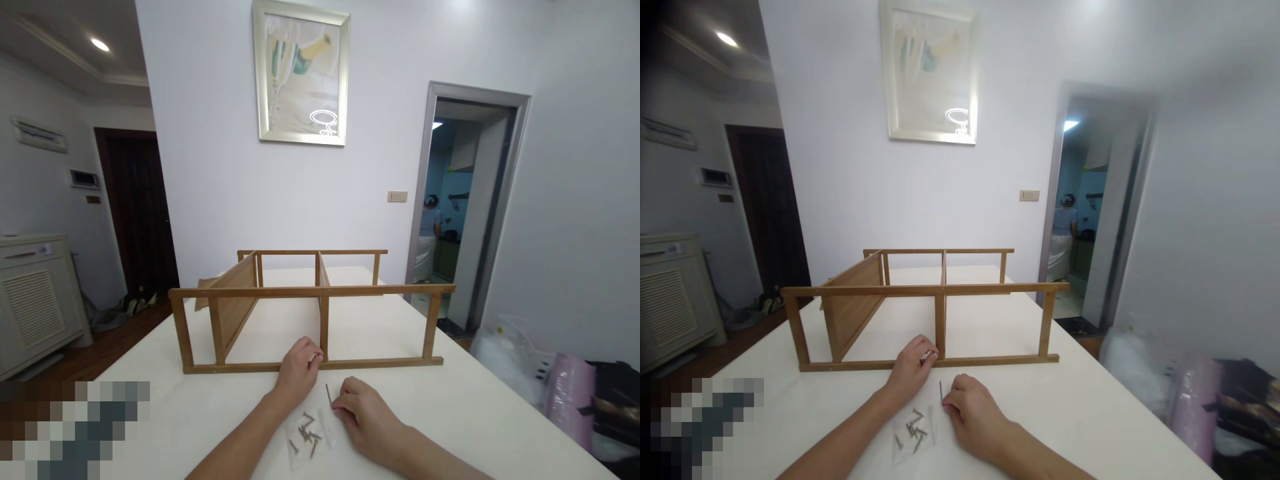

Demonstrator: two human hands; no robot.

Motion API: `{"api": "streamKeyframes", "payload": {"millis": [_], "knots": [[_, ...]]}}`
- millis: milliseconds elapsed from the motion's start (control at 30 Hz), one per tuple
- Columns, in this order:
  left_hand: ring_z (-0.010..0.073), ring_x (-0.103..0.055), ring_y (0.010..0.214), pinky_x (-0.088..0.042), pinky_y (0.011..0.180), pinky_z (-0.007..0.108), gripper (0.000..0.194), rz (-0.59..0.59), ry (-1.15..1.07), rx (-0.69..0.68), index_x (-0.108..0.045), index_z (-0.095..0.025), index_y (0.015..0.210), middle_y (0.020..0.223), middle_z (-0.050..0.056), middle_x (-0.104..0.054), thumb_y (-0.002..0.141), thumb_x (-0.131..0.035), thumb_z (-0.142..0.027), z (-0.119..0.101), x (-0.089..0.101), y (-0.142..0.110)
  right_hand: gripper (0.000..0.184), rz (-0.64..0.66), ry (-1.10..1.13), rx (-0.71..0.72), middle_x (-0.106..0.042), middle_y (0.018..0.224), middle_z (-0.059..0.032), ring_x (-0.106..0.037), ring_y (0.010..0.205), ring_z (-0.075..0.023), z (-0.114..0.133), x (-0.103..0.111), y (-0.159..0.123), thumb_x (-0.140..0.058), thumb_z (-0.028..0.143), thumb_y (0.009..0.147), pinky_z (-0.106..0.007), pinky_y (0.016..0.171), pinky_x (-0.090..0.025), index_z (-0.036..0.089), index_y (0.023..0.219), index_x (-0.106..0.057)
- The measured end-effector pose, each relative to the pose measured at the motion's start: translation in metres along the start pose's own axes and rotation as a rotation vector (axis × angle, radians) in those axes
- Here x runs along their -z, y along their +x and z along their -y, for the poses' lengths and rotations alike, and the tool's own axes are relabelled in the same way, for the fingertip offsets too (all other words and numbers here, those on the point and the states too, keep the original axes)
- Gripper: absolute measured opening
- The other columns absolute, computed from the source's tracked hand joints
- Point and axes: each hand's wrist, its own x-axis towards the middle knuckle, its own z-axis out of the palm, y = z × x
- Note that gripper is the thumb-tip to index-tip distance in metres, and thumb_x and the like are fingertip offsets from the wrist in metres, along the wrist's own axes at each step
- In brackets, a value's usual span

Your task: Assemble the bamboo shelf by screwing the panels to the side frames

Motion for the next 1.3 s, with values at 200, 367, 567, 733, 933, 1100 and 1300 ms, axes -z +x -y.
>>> {"api": "streamKeyframes", "payload": {"millis": [200,367,567,733,933,1100,1300], "knots": [[0.0168,-0.064,0.075,-0.050,0.070,0.029,0.015,-0.075,-0.164,0.129,-0.071,-0.020,0.080,0.081,0.004,-0.071,0.080,-0.056,-0.022,-0.008,0.005,0.007,0.017,-0.218,0.130,-0.099,-0.062,0.081,-0.0038,-0.057,0.072,-0.0151,-0.008,-0.001,0.008,-0.051,0.020,0.090,-0.028,0.068,-0.045,0.019,0.096,-0.067],[0.0170,-0.067,0.065,-0.053,0.064,0.028,0.012,0.012,-0.451,0.293,-0.072,-0.018,0.077,0.071,0.003,-0.073,0.072,-0.067,-0.028,-0.032,-0.003,0.006,0.027,-0.409,0.199,-0.109,-0.065,0.091,-0.0044,-0.059,0.078,-0.0162,-0.014,-0.004,0.012,-0.063,0.022,0.083,-0.030,0.071,-0.048,0.019,0.110,-0.058],[0.0171,-0.067,0.063,-0.053,0.062,0.027,0.020,0.128,-0.683,0.431,-0.072,-0.015,0.072,0.069,0.006,-0.074,0.063,-0.078,-0.032,-0.047,-0.007,0.003,0.008,-0.456,0.138,-0.015,-0.066,0.086,-0.0039,-0.060,0.078,-0.0157,-0.015,-0.004,0.013,-0.055,0.022,0.092,-0.029,0.073,-0.047,0.020,0.095,-0.062],[0.0154,-0.065,0.064,-0.047,0.060,0.025,0.032,0.228,-0.718,0.534,-0.072,-0.014,0.076,0.070,0.007,-0.073,0.064,-0.079,-0.042,-0.043,-0.003,0.003,0.013,-0.456,0.113,0.044,-0.067,0.087,-0.0048,-0.061,0.081,-0.0154,-0.015,-0.002,0.014,-0.050,0.021,0.094,-0.028,0.075,-0.047,0.019,0.095,-0.063],[0.0155,-0.063,0.067,-0.047,0.064,0.026,0.038,0.287,-0.740,0.556,-0.071,-0.013,0.075,0.072,0.007,-0.071,0.066,-0.075,-0.049,-0.044,-0.003,0.000,0.017,-0.454,-0.022,0.036,-0.064,0.086,-0.0064,-0.058,0.079,-0.0157,-0.012,-0.005,0.014,-0.045,0.019,0.094,-0.028,0.071,-0.045,0.016,0.096,-0.062],[0.0160,-0.062,0.065,-0.045,0.062,0.027,0.036,0.283,-0.631,0.495,-0.069,-0.014,0.073,0.069,0.006,-0.070,0.071,-0.069,-0.050,-0.045,-0.005,0.003,0.017,-0.475,-0.143,0.010,-0.059,0.083,-0.0054,-0.054,0.075,-0.0158,-0.013,-0.003,0.017,-0.041,0.019,0.095,-0.028,0.068,-0.042,0.017,0.089,-0.057],[0.0166,-0.058,0.064,-0.041,0.062,0.027,0.023,0.066,0.104,0.340,-0.061,-0.019,0.076,0.067,0.000,-0.062,0.081,-0.059,-0.041,-0.033,0.001,0.005,0.020,-0.563,-0.253,-0.148,-0.056,0.086,-0.0077,-0.050,0.078,-0.0184,-0.035,0.014,0.020,-0.032,0.015,0.096,-0.029,0.069,-0.040,0.016,0.092,-0.052]]}}
